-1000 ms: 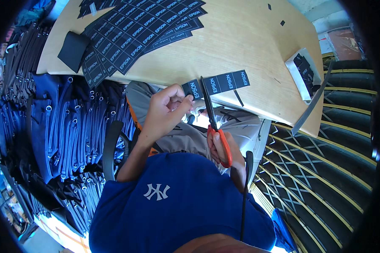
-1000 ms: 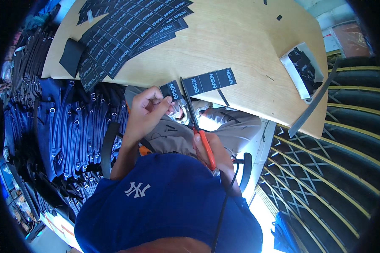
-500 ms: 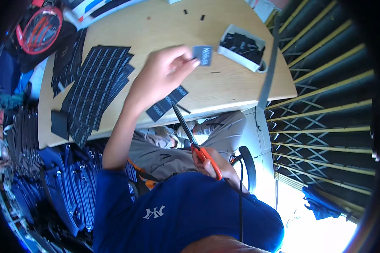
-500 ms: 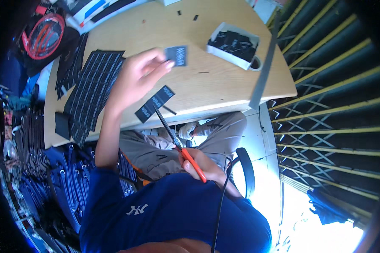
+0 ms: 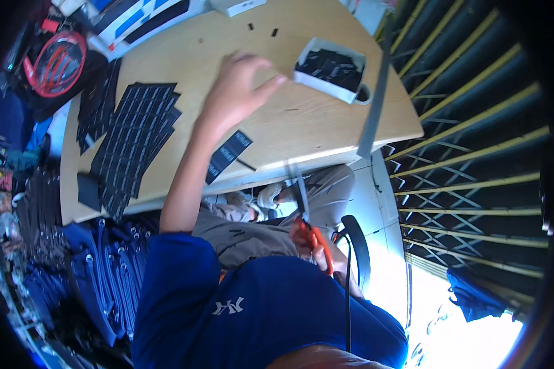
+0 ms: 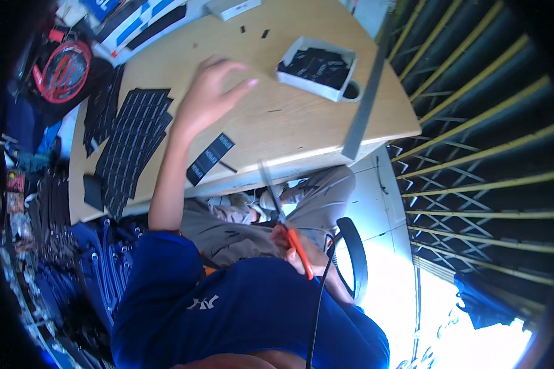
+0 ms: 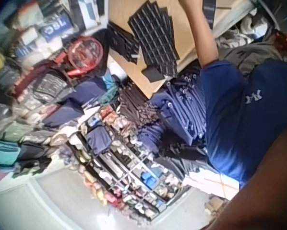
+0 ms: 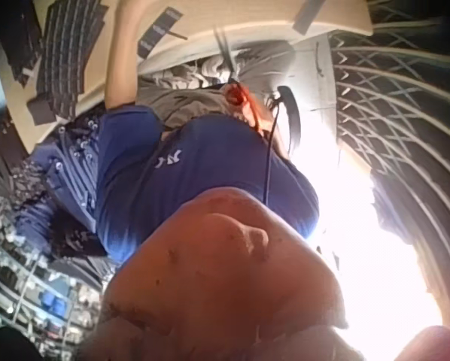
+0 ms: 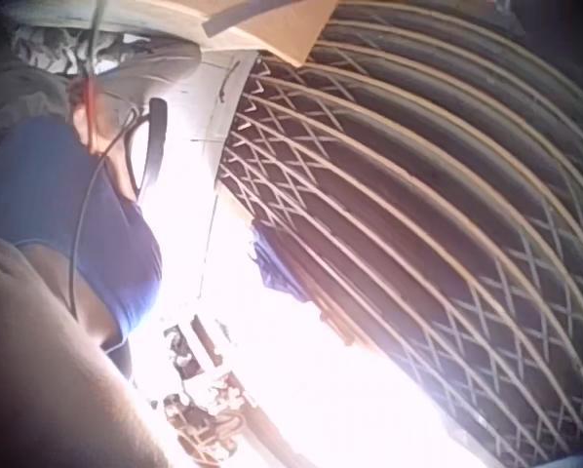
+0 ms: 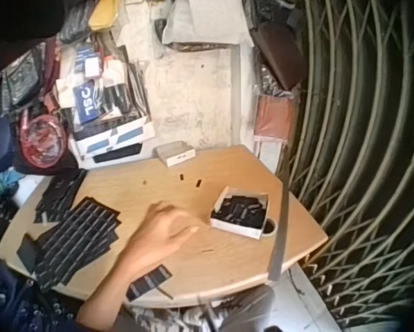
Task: The person is cutting garment labels or tags from a sheet using a pair of scissors.
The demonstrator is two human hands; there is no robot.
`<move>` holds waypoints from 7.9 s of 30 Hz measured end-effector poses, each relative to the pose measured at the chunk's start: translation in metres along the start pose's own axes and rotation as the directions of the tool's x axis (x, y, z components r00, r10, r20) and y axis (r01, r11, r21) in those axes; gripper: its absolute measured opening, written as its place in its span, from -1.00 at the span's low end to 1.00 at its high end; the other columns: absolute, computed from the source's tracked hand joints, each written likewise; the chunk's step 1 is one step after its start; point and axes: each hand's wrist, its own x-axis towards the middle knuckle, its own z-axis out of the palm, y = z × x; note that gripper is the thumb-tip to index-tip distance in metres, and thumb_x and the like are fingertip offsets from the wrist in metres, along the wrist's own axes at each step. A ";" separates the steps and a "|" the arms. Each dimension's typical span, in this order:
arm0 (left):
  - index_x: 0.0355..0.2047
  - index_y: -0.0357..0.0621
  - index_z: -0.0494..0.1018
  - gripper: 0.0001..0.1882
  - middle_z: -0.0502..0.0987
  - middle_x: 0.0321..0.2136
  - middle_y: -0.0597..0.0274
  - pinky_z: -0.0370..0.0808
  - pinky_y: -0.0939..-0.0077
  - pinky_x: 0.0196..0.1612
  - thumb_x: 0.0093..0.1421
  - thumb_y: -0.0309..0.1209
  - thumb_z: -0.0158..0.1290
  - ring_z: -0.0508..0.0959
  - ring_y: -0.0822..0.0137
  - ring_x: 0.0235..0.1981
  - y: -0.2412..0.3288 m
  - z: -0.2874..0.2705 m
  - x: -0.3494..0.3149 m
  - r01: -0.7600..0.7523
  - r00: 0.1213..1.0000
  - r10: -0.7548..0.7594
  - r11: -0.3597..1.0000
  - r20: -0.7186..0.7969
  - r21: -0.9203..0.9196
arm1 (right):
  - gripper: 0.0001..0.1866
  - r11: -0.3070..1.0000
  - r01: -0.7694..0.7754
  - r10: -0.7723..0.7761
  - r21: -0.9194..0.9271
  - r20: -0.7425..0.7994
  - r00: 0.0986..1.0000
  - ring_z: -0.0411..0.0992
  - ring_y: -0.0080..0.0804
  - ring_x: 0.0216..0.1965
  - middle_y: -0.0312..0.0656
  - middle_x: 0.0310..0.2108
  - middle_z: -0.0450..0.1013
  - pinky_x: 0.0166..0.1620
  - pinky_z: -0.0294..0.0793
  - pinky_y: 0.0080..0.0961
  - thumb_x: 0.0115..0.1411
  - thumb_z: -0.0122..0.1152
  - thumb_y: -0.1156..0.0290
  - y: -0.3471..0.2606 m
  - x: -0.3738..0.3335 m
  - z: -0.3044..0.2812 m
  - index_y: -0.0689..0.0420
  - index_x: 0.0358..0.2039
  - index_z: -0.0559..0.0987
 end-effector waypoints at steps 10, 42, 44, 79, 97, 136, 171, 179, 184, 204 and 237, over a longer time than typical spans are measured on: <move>-0.29 -0.33 0.45 -0.72 0.52 -0.45 0.20 0.42 0.68 -0.38 0.18 -0.30 0.09 0.50 0.51 -0.43 0.015 -0.024 -0.235 0.756 0.439 -0.865 0.209 0.244 -0.621 | -0.07 0.982 -0.146 0.166 -0.121 0.173 0.971 0.22 -0.62 -0.52 -0.32 -0.49 0.25 -0.44 0.20 -0.63 -0.06 -0.11 -0.50 0.015 0.036 -0.021 0.27 -0.19 0.29; -0.18 -0.22 0.23 -0.68 0.50 -0.43 0.12 0.50 0.60 -0.39 0.08 -0.73 0.00 0.58 0.32 -0.40 0.047 -0.011 -0.221 0.222 0.592 -0.770 -0.128 0.238 -0.967 | -0.86 0.981 0.071 -0.148 -0.181 -0.456 0.878 0.24 -0.75 -0.55 -0.38 -0.54 0.33 -0.53 0.19 -0.73 0.14 0.11 0.56 -0.001 0.080 0.040 0.21 -0.27 0.40; -0.15 -0.24 0.22 -0.66 0.51 -0.41 0.10 0.51 0.57 -0.37 0.08 -0.73 0.01 0.58 0.31 -0.39 0.049 -0.010 -0.221 0.273 0.617 -0.736 -0.130 0.278 -0.953 | -0.90 0.990 0.136 -0.095 0.024 -0.596 0.797 0.17 -0.77 -0.65 -0.42 -0.60 0.30 -0.60 0.10 -0.77 0.14 0.14 0.53 -0.010 0.094 0.049 0.16 -0.34 0.40; -0.41 -0.37 0.46 -0.89 0.53 -0.58 0.20 0.47 0.67 -0.50 0.10 -0.55 0.14 0.53 0.51 -0.57 0.047 0.003 -0.173 0.458 0.590 -0.765 0.055 0.257 -0.887 | -0.32 0.939 -0.239 0.244 -0.248 -0.011 0.970 0.21 -0.42 -0.47 -0.26 -0.55 0.19 -0.34 0.23 -0.46 0.14 -0.11 -0.21 -0.007 0.015 0.034 0.25 -0.12 0.31; -0.42 -0.34 0.46 -0.90 0.54 -0.56 0.17 0.50 0.66 -0.50 0.09 -0.55 0.14 0.54 0.49 -0.57 0.052 0.017 -0.179 0.430 0.591 -0.759 0.010 0.273 -0.903 | -0.21 0.952 -0.257 0.241 -0.166 -0.113 0.964 0.25 -0.48 -0.51 -0.26 -0.57 0.24 -0.40 0.24 -0.50 0.10 -0.20 -0.37 -0.003 0.031 0.037 0.26 -0.25 0.38; -0.49 -0.32 0.42 -0.87 0.54 -0.57 0.15 0.49 0.66 -0.52 0.09 -0.54 0.16 0.55 0.47 -0.58 0.043 0.009 -0.160 0.455 0.580 -0.752 -0.019 0.313 -0.890 | -0.55 0.938 -0.336 0.321 -0.086 -0.157 0.934 0.16 -0.67 -0.73 -0.40 -0.75 0.18 -0.65 0.13 -0.62 0.32 -0.17 0.08 -0.023 0.050 0.034 0.17 -0.57 0.32; -0.33 -0.25 0.43 -0.79 0.44 -0.48 0.15 0.34 0.44 -0.36 0.07 -0.40 0.15 0.44 0.30 -0.41 0.016 0.007 -0.119 0.508 0.861 -0.497 0.829 0.110 -0.235 | -0.46 0.956 -0.221 0.195 -0.194 -0.142 0.970 0.17 -0.63 -0.60 -0.34 -0.66 0.21 -0.53 0.16 -0.58 0.21 -0.09 -0.12 -0.025 0.047 0.000 0.18 -0.52 0.33; -0.33 -0.36 0.47 -0.84 0.55 -0.51 0.18 0.41 0.68 -0.42 0.17 -0.46 0.07 0.50 0.50 -0.51 0.024 -0.006 -0.135 0.580 0.683 -0.671 0.255 0.291 -0.774 | -0.25 0.981 -0.068 0.071 -0.181 0.011 0.997 0.15 -0.53 -0.53 -0.30 -0.60 0.17 -0.43 0.14 -0.54 0.03 -0.16 -0.42 0.003 0.026 0.007 0.16 -0.44 0.30; -0.46 -0.33 0.45 -0.86 0.54 -0.57 0.17 0.40 0.73 -0.58 0.13 -0.47 0.12 0.51 0.53 -0.57 0.032 -0.007 -0.142 0.608 0.649 -0.695 0.229 0.309 -0.760 | -0.23 0.961 -0.142 0.149 -0.237 0.012 0.989 0.14 -0.47 -0.53 -0.27 -0.57 0.17 -0.42 0.13 -0.51 0.05 -0.22 -0.42 -0.007 0.027 0.007 0.19 -0.41 0.28; -0.45 -0.34 0.45 -0.88 0.57 -0.55 0.12 0.41 0.75 -0.55 0.12 -0.50 0.13 0.51 0.55 -0.59 0.044 0.005 -0.154 0.564 0.669 -0.630 0.085 0.395 -0.821 | -0.27 0.958 -0.144 0.132 -0.247 -0.066 0.989 0.20 -0.50 -0.57 -0.26 -0.61 0.20 -0.48 0.18 -0.51 0.10 -0.21 -0.37 -0.010 0.041 0.013 0.20 -0.44 0.30; -0.40 -0.35 0.45 -0.87 0.55 -0.54 0.12 0.48 0.68 -0.50 0.12 -0.50 0.13 0.50 0.52 -0.58 0.042 0.005 -0.149 0.567 0.654 -0.625 0.032 0.426 -0.823 | -0.47 0.921 -0.249 0.199 -0.299 -0.188 0.962 0.21 -0.38 -0.69 -0.21 -0.74 0.21 -0.54 0.21 -0.37 0.31 -0.18 0.04 -0.013 0.048 0.018 0.23 -0.63 0.29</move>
